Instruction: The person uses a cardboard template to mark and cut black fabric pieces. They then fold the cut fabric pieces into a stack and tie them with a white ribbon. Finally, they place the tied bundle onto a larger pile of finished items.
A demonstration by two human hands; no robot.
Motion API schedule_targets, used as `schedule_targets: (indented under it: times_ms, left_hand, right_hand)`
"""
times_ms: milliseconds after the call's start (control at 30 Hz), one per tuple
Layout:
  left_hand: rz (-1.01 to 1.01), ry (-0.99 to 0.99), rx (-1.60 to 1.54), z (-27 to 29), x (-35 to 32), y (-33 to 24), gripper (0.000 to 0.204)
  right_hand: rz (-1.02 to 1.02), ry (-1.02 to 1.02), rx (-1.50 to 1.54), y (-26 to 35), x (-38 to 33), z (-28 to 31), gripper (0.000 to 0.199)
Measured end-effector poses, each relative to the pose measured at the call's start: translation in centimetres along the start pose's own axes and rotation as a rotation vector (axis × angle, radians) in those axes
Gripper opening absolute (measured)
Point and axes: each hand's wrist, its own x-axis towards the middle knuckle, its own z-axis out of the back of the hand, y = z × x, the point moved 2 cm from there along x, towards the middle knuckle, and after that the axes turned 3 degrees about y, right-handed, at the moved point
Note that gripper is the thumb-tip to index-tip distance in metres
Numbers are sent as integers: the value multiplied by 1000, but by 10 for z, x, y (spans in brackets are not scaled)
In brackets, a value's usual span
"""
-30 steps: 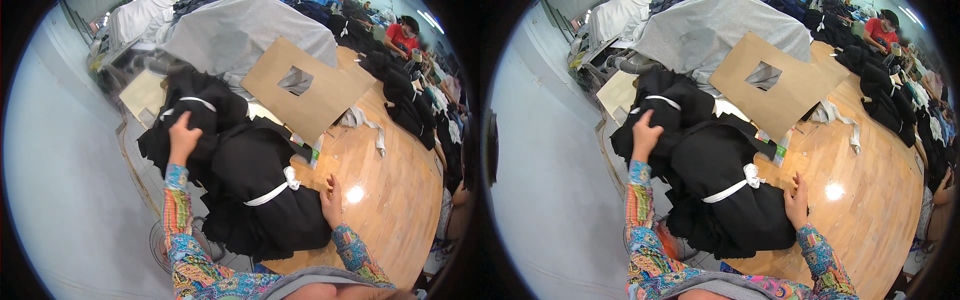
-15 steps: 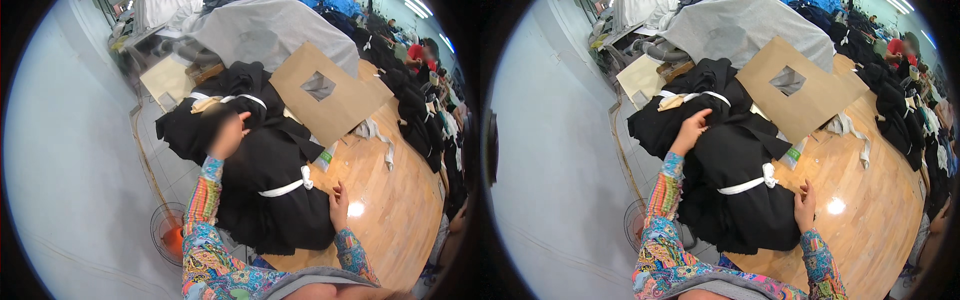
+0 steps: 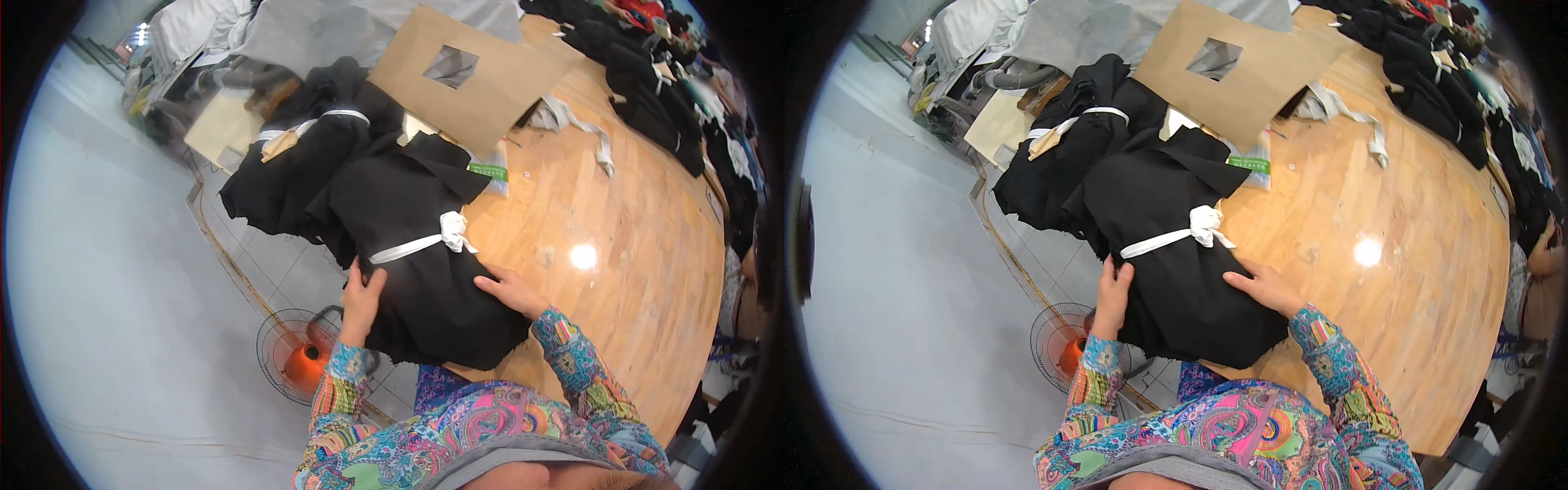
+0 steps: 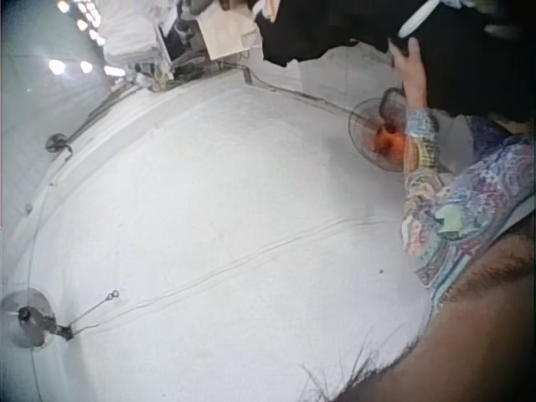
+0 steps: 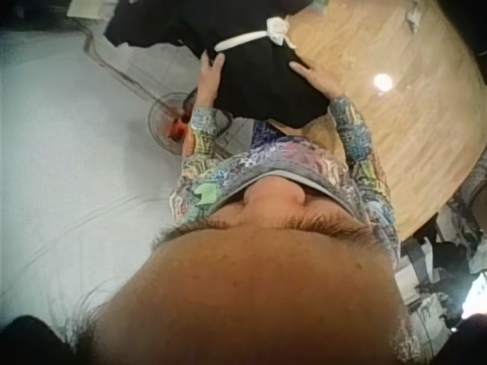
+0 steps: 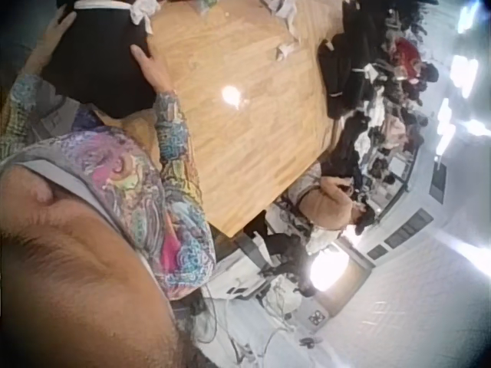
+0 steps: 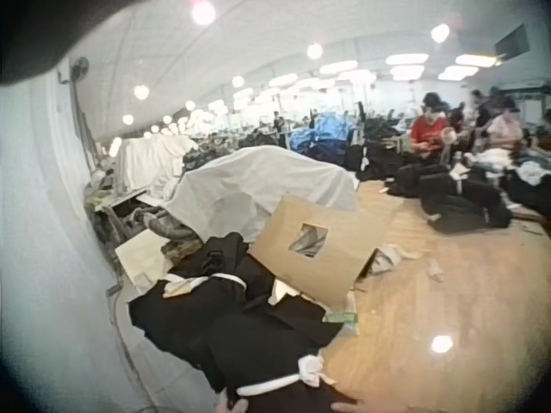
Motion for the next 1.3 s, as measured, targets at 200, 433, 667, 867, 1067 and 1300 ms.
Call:
schedule_targets:
  times_ms: [200, 433, 667, 867, 1067, 1300]
  left_hand:
    - [472, 333, 257, 6, -7, -12, 67]
    - [242, 311, -1045, -39, -46, -23, 56]
    - [113, 601, -1346, -74, -34, -55, 49]
    - [256, 783, -1174, -167, -45, -42, 43]
    - [124, 703, -518, -223, -35, -8, 37]
    - [-709, 665, 62, -249, -66, -157, 15]
  right_hand:
    - [94, -1, 121, -8, -1, -4, 72]
    - [305, 12, 333, 31, -8, -35, 109]
    - [884, -153, -136, 131, -119, -53, 101]
    - [925, -719, -535, 134, -214, -24, 84]
    - [345, -1033, -565, 17, -209, 26, 93]
    - [-54, -1141, -542, -87, -172, 28, 95]
